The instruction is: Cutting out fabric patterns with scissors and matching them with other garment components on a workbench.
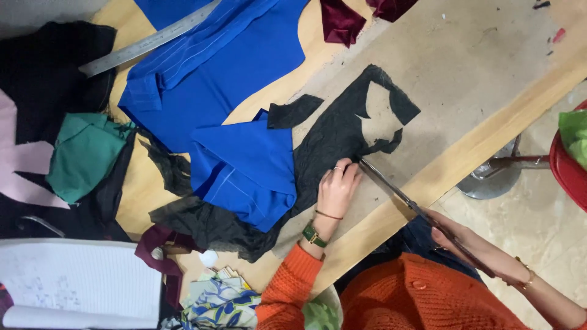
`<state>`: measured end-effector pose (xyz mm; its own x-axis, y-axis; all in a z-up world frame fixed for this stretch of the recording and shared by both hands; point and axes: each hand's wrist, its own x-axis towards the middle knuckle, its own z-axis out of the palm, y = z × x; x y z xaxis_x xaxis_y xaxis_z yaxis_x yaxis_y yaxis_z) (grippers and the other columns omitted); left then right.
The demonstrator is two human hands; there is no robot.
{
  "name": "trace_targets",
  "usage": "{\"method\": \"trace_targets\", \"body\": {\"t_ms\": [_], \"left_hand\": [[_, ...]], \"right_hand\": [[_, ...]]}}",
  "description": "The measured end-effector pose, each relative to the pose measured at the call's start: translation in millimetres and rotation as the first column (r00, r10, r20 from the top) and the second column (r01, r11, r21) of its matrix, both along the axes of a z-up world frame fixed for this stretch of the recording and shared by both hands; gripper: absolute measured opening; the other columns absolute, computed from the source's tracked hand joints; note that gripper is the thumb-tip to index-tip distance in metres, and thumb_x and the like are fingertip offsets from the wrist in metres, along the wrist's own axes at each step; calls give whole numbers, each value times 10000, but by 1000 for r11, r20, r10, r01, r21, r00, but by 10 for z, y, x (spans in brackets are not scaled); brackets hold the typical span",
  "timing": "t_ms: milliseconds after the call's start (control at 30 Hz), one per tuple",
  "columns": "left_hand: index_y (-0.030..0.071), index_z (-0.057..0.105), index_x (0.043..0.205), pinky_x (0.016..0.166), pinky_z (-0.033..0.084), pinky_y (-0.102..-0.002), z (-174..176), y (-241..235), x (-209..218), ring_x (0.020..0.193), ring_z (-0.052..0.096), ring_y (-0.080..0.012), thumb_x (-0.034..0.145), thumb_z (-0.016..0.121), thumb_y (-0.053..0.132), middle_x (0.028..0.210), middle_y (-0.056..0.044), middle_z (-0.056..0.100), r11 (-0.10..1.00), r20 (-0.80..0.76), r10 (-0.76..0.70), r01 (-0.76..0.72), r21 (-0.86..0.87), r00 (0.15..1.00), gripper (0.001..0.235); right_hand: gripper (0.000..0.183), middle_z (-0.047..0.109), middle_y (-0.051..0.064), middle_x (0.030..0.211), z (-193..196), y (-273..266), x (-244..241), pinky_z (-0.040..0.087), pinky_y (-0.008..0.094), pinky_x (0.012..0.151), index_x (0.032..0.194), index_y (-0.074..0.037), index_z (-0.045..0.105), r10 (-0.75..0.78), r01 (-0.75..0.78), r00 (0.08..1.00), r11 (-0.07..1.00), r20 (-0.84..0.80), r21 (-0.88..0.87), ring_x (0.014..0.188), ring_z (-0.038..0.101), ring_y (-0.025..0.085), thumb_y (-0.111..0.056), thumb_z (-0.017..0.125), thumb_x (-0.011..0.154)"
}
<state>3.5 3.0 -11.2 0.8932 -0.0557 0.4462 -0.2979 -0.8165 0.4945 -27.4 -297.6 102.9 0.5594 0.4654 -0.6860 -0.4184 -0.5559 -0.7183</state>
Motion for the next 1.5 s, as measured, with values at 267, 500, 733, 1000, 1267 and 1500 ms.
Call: {"method": "trace_targets", "body": {"t_ms": [267,500,733,1000,1267,1500], "left_hand": [[77,686,983,665,551,-392,1,15,-7,650,606,-243,970,705,131,1065,-93,600,1000,26,3,-3,8,1000,58],[122,717,1072,689,436,-378,73,18,-6,791,552,-240,983,689,153,1093,-66,638,987,79,62,-73,145,995,98],[66,714,1011,715,462,-388,140,23,-28,834,552,-268,955,664,3,1062,-100,640,981,90,47,-63,184,995,98],[51,685,927,717,476,-396,140,33,-5,808,553,-271,981,670,46,1028,-104,643,996,111,53,-61,70,992,57],[41,720,971,734,446,-390,184,64,-5,866,552,-266,970,660,64,1083,-93,648,999,135,7,-12,37,991,64],[94,691,864,702,388,-382,207,62,19,807,540,-238,938,683,72,1038,-64,674,994,156,23,-40,102,987,77]], "right_hand": [[599,294,39,692,244,209,-222,194,323,491,1299,-79,648,-370,372,917,928,-150,-18,573,244,155,-509,374,984],[492,265,-2,684,29,189,-158,143,280,471,954,-140,380,-613,612,790,790,-24,-17,560,186,102,-627,385,1023],[699,271,15,687,741,273,-181,180,295,440,1586,-280,421,-271,264,963,941,-3,-213,585,243,130,-534,318,942],[727,636,57,868,447,128,-258,389,268,686,1639,-320,412,-134,103,984,965,-116,-240,725,456,186,-485,378,932],[587,329,-105,1683,198,384,-86,138,262,1264,1572,-225,383,-165,161,985,985,-59,-60,1548,246,36,-162,419,990],[630,355,-57,1672,168,619,2,191,303,1253,1583,-214,346,-106,113,992,989,75,-96,1538,293,85,-239,487,969]]}}
